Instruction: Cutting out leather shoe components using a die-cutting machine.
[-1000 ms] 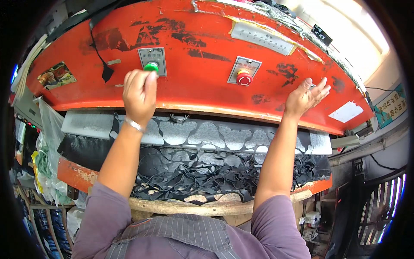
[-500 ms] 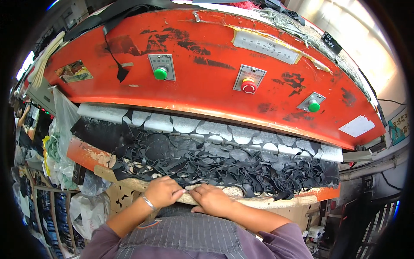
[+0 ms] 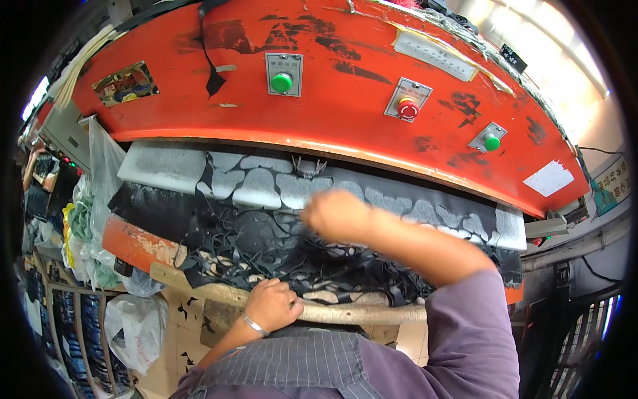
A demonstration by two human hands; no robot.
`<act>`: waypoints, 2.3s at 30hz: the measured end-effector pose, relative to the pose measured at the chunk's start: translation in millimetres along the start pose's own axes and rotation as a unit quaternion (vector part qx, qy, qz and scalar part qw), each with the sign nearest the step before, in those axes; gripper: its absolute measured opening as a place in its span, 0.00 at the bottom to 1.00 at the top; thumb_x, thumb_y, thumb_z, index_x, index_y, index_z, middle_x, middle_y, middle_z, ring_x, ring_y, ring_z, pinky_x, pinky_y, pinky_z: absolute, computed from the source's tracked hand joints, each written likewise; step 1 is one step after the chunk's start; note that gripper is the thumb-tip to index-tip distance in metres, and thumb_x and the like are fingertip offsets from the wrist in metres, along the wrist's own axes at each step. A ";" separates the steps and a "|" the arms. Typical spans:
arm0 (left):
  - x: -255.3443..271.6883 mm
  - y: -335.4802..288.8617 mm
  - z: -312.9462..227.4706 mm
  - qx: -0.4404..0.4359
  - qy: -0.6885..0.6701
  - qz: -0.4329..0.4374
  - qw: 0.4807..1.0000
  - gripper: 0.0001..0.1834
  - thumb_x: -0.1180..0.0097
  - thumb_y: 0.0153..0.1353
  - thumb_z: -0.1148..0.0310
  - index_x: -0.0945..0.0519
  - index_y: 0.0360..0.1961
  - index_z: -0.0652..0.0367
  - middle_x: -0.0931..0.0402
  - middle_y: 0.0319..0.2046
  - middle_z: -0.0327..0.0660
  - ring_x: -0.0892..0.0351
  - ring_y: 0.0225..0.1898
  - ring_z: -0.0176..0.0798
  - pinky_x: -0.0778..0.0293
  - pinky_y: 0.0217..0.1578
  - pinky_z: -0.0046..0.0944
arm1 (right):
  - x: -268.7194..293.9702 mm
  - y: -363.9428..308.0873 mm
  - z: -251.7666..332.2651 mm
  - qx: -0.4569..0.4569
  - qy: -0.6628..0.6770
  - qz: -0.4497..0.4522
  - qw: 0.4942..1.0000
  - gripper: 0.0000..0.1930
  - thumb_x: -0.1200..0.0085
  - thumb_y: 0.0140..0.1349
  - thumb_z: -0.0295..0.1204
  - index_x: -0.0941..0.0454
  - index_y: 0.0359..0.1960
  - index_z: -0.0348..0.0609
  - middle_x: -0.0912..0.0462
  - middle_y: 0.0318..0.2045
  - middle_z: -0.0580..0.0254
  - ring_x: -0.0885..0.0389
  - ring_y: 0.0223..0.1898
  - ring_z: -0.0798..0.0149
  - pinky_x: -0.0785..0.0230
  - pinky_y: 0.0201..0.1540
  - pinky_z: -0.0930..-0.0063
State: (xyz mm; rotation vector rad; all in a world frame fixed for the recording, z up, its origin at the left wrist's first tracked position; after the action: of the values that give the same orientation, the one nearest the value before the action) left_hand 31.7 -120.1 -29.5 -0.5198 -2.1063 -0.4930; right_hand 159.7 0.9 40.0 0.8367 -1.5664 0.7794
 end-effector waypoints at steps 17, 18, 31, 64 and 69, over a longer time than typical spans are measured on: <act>63.4 175.2 79.8 -0.007 -0.153 -0.099 0.983 0.21 0.39 0.53 0.70 0.24 0.51 0.59 0.19 0.41 0.44 0.23 0.45 0.47 0.29 0.47 0.43 | -19.8 8.0 -188.9 -0.264 0.065 -0.093 0.958 0.07 0.47 0.57 0.34 0.22 0.29 0.45 0.20 0.33 0.56 0.22 0.41 0.50 0.28 0.42 0.55; 51.8 186.8 83.9 0.001 -0.155 -0.098 0.983 0.26 0.39 0.54 0.70 0.27 0.56 0.58 0.20 0.44 0.43 0.24 0.49 0.47 0.32 0.52 0.46 | -38.6 -16.4 -191.2 -0.313 0.108 -0.095 0.939 0.08 0.48 0.58 0.34 0.22 0.29 0.44 0.20 0.33 0.53 0.22 0.40 0.47 0.28 0.42 0.54; -5.2 239.4 95.8 0.024 -0.083 -0.116 0.989 0.31 0.37 0.53 0.68 0.29 0.60 0.62 0.18 0.46 0.40 0.26 0.55 0.40 0.41 0.59 0.43 | -98.3 -111.6 -135.1 -0.446 0.193 -0.222 0.845 0.33 0.33 0.49 0.41 0.27 0.58 0.46 0.24 0.52 0.54 0.26 0.52 0.48 0.34 0.55 0.61; 38.2 33.4 -34.9 -0.099 -0.333 0.178 0.921 0.04 0.38 0.55 0.69 0.15 0.26 0.55 0.18 0.27 0.37 0.19 0.36 0.41 0.23 0.40 0.38 | -12.7 -135.3 10.6 -0.308 0.305 -0.226 0.872 0.23 0.37 0.55 0.38 0.24 0.51 0.42 0.20 0.44 0.50 0.23 0.48 0.51 0.33 0.54 0.61; -6.0 -132.4 -39.7 0.009 -0.559 0.409 0.721 0.21 0.58 0.71 0.59 0.22 0.51 0.66 0.23 0.52 0.47 0.28 0.54 0.41 0.35 0.58 0.38 | -18.6 -117.3 160.0 -0.152 0.294 -0.150 0.932 0.26 0.38 0.54 0.42 0.25 0.49 0.35 0.20 0.36 0.53 0.24 0.41 0.49 0.30 0.46 0.59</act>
State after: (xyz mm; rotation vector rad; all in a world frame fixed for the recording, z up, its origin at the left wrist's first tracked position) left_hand -9.0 -252.3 -33.6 -1.9948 -2.5575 0.5344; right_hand 178.4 -194.1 3.7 0.5281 -0.9581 0.4829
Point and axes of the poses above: each hand's wrist, its own y-axis towards the middle knuckle, its own x-axis out of the back of the hand, z = x × y, the point moved 6 cm from there along y, towards the middle knuckle
